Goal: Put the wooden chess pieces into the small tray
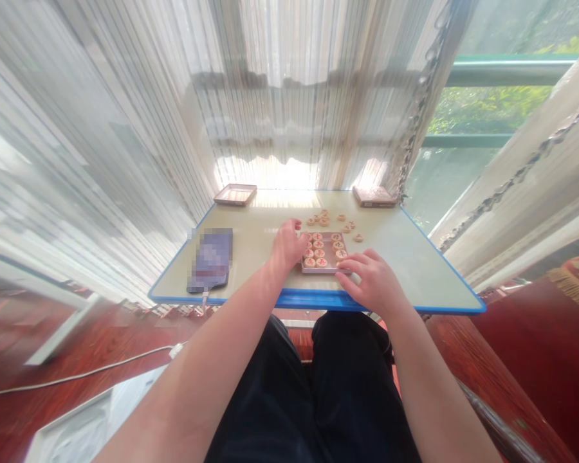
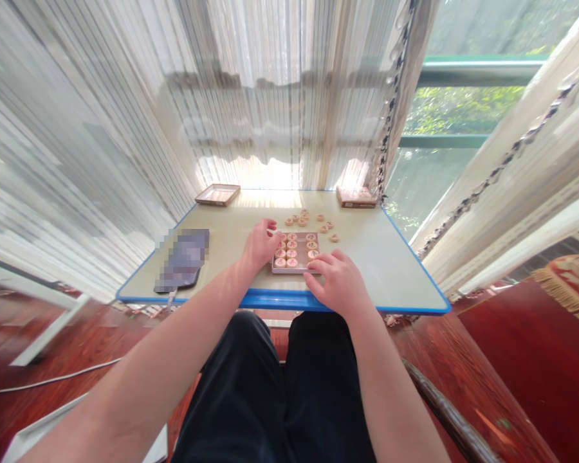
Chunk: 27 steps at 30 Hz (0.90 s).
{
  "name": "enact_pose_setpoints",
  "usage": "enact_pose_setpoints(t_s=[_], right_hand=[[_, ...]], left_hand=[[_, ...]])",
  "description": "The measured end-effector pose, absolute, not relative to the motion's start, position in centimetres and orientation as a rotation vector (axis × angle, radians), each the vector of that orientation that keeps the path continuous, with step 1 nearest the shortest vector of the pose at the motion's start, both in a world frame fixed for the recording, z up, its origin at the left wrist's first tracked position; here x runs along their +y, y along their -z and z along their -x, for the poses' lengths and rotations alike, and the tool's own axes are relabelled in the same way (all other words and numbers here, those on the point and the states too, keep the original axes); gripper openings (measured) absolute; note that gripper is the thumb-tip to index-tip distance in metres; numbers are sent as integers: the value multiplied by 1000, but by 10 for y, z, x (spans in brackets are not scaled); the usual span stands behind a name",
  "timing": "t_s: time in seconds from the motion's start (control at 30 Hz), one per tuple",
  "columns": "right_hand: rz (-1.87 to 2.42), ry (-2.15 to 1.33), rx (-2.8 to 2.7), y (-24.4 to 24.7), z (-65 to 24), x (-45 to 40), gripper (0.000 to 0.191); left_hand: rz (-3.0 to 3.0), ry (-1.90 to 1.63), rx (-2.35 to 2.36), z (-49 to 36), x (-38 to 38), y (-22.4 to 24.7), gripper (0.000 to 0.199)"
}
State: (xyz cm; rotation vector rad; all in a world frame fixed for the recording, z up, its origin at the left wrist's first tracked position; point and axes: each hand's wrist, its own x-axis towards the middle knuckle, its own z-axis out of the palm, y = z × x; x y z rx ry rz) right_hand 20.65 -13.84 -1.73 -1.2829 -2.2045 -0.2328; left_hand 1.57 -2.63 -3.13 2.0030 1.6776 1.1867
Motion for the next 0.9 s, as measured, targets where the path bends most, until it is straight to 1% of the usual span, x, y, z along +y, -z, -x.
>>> enact_pose_setpoints(t_s=[0.3,0.57,0.73,0.8,0.9], right_hand=[[1304,222,-2174,19,-206,-138,19],[1282,218,-2124,19,-208,-138,23],[1249,189,-2085,20,-206,-139,21],[1230,162,-2040,19,-207,-135,20],[1269,24,-1961,9,-216,-115,23]], left_hand=[[-2025,-1155,1682,-15,-27,32,27],[-2034,-1146,1674,-14,-28,30,26],[-2019,-1121,1681,-15,-31,29,25],[-2009,-1136,1677,-14,-32,29,25],[-1962,-1115,1666,-12,-29,28,27]])
